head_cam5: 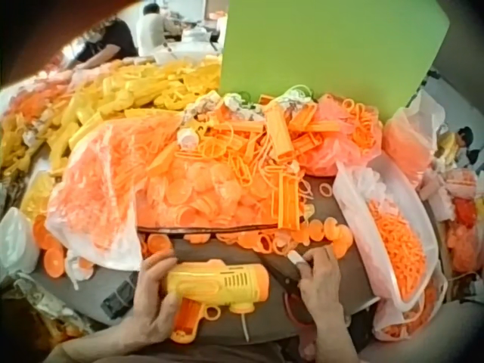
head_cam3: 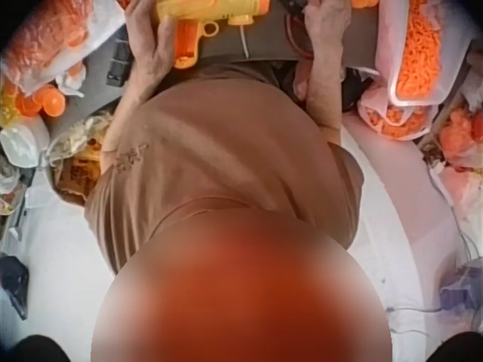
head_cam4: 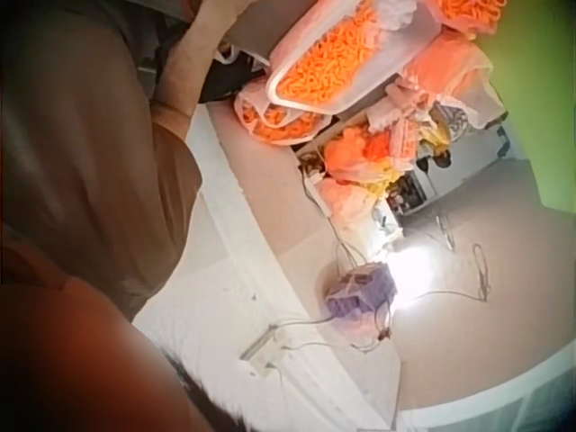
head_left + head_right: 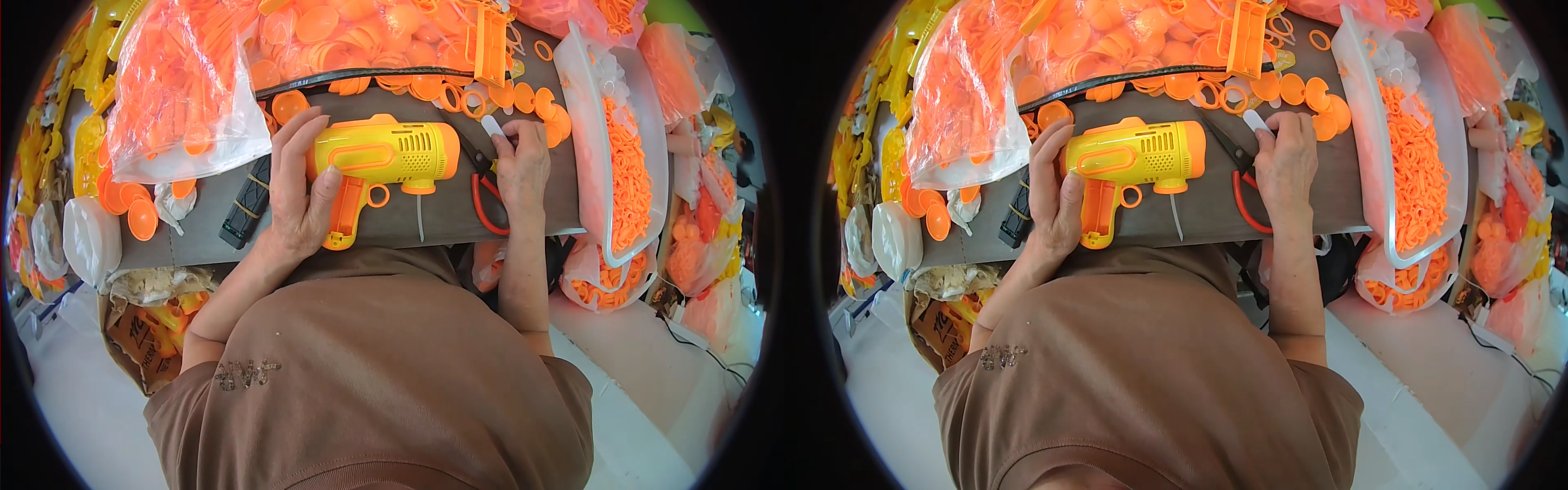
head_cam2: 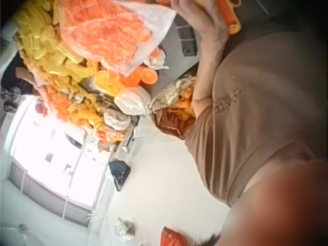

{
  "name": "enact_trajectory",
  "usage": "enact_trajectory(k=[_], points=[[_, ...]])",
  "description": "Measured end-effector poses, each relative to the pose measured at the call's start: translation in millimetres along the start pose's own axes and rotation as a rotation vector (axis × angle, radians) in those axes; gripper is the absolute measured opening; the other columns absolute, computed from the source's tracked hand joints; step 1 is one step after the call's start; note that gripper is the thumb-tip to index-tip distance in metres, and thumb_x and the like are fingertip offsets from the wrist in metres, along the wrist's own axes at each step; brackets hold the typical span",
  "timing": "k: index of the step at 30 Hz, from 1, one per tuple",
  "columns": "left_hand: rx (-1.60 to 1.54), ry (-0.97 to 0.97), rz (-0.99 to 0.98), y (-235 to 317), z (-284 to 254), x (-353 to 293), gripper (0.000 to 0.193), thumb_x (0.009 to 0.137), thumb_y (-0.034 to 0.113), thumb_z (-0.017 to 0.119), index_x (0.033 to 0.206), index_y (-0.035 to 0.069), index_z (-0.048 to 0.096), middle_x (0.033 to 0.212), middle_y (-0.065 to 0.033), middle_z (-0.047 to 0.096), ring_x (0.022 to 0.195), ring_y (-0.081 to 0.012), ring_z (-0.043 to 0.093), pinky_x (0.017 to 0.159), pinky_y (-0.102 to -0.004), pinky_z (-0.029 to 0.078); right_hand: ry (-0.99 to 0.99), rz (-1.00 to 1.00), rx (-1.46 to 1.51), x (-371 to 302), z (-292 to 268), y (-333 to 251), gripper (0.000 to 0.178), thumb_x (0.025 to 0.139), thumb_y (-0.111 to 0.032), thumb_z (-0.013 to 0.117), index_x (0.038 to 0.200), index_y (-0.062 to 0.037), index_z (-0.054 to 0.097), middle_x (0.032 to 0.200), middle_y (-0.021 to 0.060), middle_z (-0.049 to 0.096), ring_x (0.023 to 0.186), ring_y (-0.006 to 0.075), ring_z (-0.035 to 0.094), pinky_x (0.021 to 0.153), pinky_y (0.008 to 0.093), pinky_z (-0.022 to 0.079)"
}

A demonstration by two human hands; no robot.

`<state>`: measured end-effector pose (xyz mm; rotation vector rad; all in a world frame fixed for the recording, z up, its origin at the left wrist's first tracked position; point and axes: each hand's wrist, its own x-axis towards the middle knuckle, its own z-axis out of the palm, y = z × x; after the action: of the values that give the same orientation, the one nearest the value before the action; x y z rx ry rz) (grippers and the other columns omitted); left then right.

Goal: Assembling a yellow plastic bubble gun by fitting internal components and joining housing parts.

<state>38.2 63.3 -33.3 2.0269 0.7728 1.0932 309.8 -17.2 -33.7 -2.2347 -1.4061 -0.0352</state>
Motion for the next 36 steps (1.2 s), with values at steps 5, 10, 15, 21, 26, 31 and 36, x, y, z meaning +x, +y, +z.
enact_trajectory(k=[5,10,15,21,26,31,36], points=[[-0.001,0.065,0.256,24.5,-16.5,14.8,0.038,0.084,0.003,0.060,0.119,-0.006,0.047,0.119,-0.0235,0.049,0.110,-0.0300,0.050,0.093,-0.0363,0.041,0.107,-0.132,0.221,-8.6,-7.3,-12.9,0.017,0.073,0.005,0.066,0.086,-0.0012,0.057,0.086,0.0100,0.054,0.070,0.0229,0.054,0.065,0.0343,0.045],[-0.237,-0.054,0.125,46.9,-17.7,31.5,0.031,0.089,0.003,0.057,0.117,-0.003,0.047,0.091,-0.0128,0.061,0.075,-0.0150,0.057,0.069,-0.0252,0.047,0.367,-0.697,0.237,-23.9,-33.3,-64.3,0.034,0.065,0.012,0.070,0.092,-0.0057,0.059,0.095,0.0094,0.057,0.081,0.0257,0.053,0.069,0.0346,0.046],[-0.751,-0.328,-0.573,62.4,-12.6,40.3,0.025,0.095,0.017,0.052,0.114,0.002,0.049,0.080,-0.0065,0.064,0.064,-0.0052,0.055,0.052,-0.0196,0.043,0.325,-0.808,0.318,-26.6,-26.3,-74.4,0.033,0.065,0.008,0.071,0.092,-0.0077,0.060,0.100,0.0086,0.055,0.086,0.0260,0.052,0.067,0.0334,0.045],[-0.797,-0.393,-0.674,63.5,-13.5,40.8,0.024,0.093,0.009,0.053,0.115,0.001,0.047,0.079,-0.0077,0.063,0.060,-0.0060,0.056,0.051,-0.0182,0.043,0.299,-0.873,0.370,-26.6,-18.7,-83.6,0.034,0.066,0.004,0.073,0.095,-0.0090,0.060,0.102,0.0104,0.056,0.086,0.0272,0.053,0.067,0.0340,0.046],[-0.706,-0.446,-0.519,50.6,-26.1,34.2,0.026,0.091,0.003,0.056,0.115,0.000,0.046,0.078,-0.0043,0.062,0.061,-0.0043,0.052,0.053,-0.0171,0.039,0.029,-0.766,0.641,-26.9,-17.1,-85.1,0.034,0.068,0.002,0.074,0.097,-0.0057,0.058,0.104,0.0154,0.059,0.085,0.0302,0.059,0.068,0.0363,0.049],[-0.419,-0.269,-0.309,43.8,-27.9,22.2,0.023,0.083,0.000,0.062,0.105,0.002,0.054,0.074,-0.0051,0.061,0.062,-0.0087,0.054,0.057,-0.0221,0.044,0.013,-0.779,0.616,-24.7,-22.6,-86.1,0.032,0.070,0.006,0.071,0.098,-0.0027,0.058,0.097,0.0145,0.061,0.082,0.0278,0.060,0.068,0.0344,0.050],[0.151,-0.125,0.173,25.2,-36.8,22.6,0.025,0.074,0.003,0.070,0.097,0.003,0.063,0.092,-0.0101,0.062,0.085,-0.0234,0.059,0.074,-0.0320,0.049,0.034,-0.597,0.451,-8.3,-25.0,-68.9,0.033,0.071,0.008,0.068,0.101,-0.0010,0.058,0.095,0.0127,0.061,0.081,0.0253,0.060,0.069,0.0314,0.050]])
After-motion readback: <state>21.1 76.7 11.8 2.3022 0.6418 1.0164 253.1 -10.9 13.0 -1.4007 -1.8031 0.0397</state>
